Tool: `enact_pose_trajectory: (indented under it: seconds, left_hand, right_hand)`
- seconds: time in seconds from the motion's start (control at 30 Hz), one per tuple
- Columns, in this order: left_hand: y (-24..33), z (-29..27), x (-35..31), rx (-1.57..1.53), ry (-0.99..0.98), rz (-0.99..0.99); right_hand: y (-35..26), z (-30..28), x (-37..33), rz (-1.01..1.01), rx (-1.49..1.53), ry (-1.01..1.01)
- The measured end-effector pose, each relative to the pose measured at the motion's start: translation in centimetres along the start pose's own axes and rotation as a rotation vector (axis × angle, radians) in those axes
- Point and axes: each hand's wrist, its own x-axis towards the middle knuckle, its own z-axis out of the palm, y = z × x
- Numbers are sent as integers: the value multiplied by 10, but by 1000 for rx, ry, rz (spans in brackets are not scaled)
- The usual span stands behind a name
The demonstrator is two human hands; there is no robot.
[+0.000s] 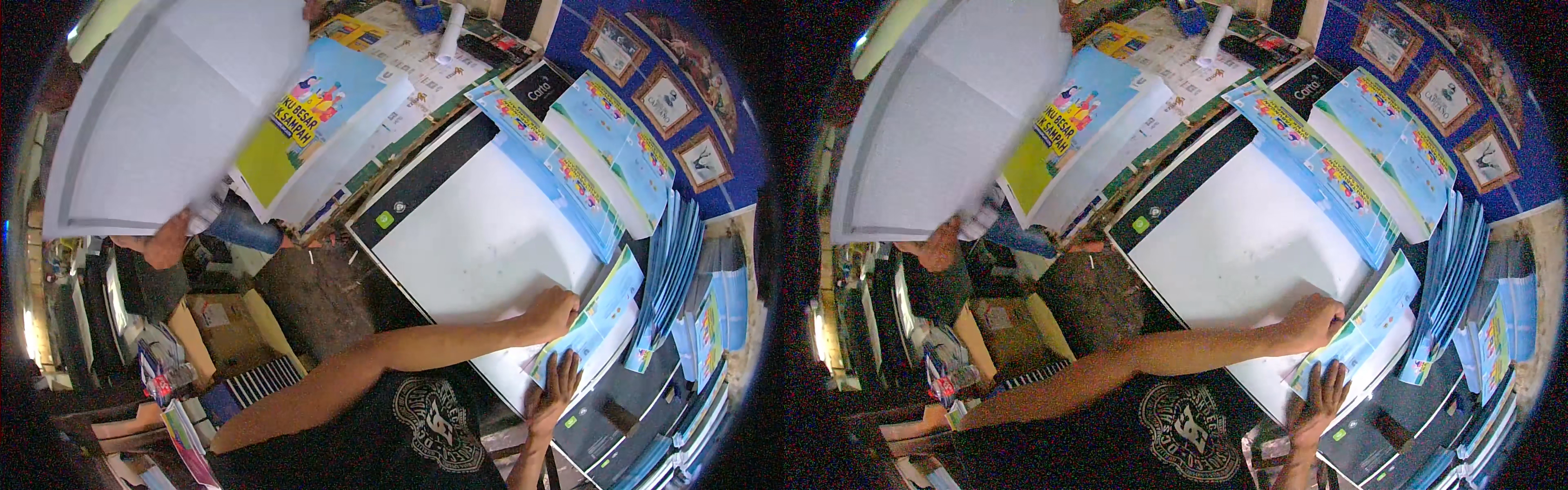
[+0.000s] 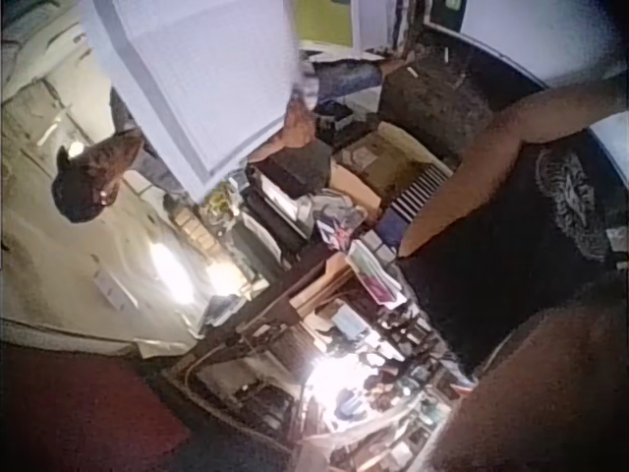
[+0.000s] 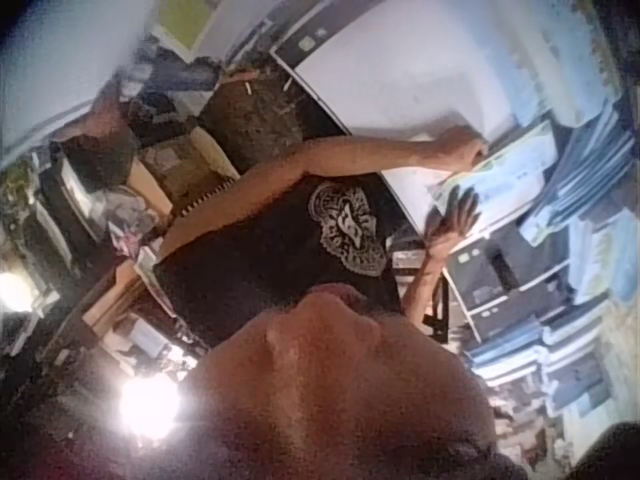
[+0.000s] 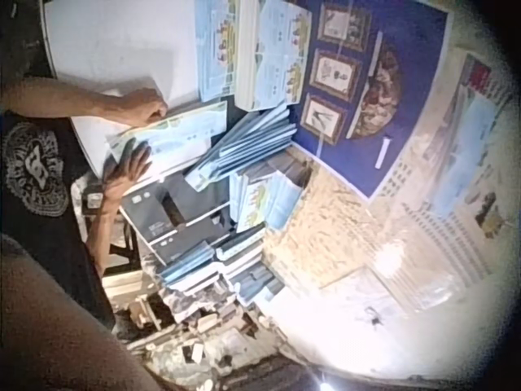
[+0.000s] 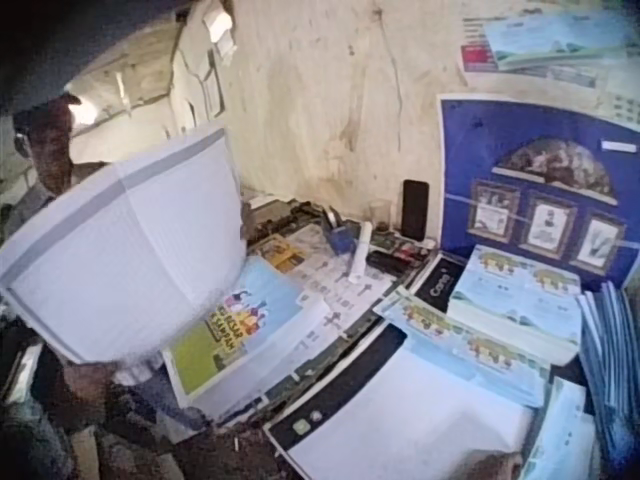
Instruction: The person folds printed booklet covers by hand and presses the folded edges using a wooden block tool.
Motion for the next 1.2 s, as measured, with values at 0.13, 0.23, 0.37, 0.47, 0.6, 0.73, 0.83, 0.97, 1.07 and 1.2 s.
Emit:
enact_pose_trajectory:
  seconds: [0.13, 0.23, 0.37, 0.47, 0.6, 0.73, 0.83, 0.97, 1.07, 1.2]
  left_hand:
    - [0, -1, -2, 23, 43, 39]
    - [1, -2, -1, 0, 35, 36]
    - [3, -3, -2, -10, 22, 15]
    - [3, -4, -2, -5, 21, 17]
    - [0, -2, -1, 18, 35, 36]
    - [-2, 2, 1, 13, 25, 13]
    - [-4, 4, 2, 35, 25, 27]
    - [-5, 5, 1, 42, 34, 31]
    - [-3, 4, 1, 49, 36, 34]
    - [-7, 6, 1, -4, 39, 53]
  right_hand:
    - [-6, -4, 2, -6, 17, 11]
    - [-6, -4, 1, 12, 17, 0]
    - [-2, -2, -1, 17, 8, -31]
    - [-3, -2, -1, -4, 9, -14]
    - [0, -1, -2, -20, 2, -27]
    - [0, -4, -2, -24, -13, -44]
    - [4, -4, -5, -33, 5, -54]
    - [6, -6, -5, -44, 46, -72]
    - [6, -6, -7, -25, 33, -73]
    - [6, -9, -7, -31, 89, -58]
